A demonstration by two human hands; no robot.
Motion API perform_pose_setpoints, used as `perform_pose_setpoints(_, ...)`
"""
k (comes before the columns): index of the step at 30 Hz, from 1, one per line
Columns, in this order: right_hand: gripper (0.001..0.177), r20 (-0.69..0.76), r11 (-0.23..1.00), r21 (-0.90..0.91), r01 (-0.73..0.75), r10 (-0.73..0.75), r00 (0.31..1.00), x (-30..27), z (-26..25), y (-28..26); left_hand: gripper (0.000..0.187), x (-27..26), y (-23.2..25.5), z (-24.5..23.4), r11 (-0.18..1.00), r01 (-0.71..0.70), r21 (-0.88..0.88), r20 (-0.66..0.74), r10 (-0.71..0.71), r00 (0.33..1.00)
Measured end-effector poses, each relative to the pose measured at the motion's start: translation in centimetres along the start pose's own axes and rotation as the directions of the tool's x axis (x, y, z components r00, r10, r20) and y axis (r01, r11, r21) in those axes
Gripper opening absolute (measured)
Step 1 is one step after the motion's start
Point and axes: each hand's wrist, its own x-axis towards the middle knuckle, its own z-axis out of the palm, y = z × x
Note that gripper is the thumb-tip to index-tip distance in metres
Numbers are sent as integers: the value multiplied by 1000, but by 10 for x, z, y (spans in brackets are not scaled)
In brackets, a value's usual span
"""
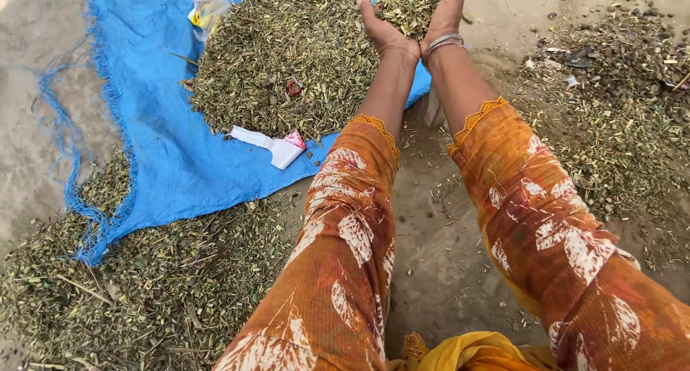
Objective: Manually sorting, cleaning, and removing debris from dried plant leaves and stems on the ground.
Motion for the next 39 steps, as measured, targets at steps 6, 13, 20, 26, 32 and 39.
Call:
perform_pose_setpoints(6, 36, -55, 987, -57, -151, 148, 988, -13, 35, 74, 78, 6, 70, -38, 998, -56, 26, -122, 59, 991)
perform_pose_setpoints(13, 52, 24, 977, -128, -174, 178, 984, 8, 55, 172, 84, 34, 153, -80, 993, -64, 104, -306, 93, 948)
perform_pose_setpoints(20, 70, -161, 812, -553, -187, 116, 980, 41, 50, 272, 95, 36, 241, -105, 834, 62, 549, -420, 211, 883)
perform_pose_setpoints(26, 40, -308, 459, -857, -234, -92, 947, 23, 3, 271, 58, 16, 246, -143, 602, 162, 782, -440, 349, 828)
perform_pose_setpoints(32, 28, -543, 340, -776, -532, 72, 837, 0, 14, 236, 26, 14, 224, -142, -121, 294, 948, -255, 263, 930)
perform_pose_setpoints(39, 32, -61, 832, -352, -428, 436, 898, 48, -42, 299, 46, 45, 196, -167, -285, 291, 913, -279, 84, 957)
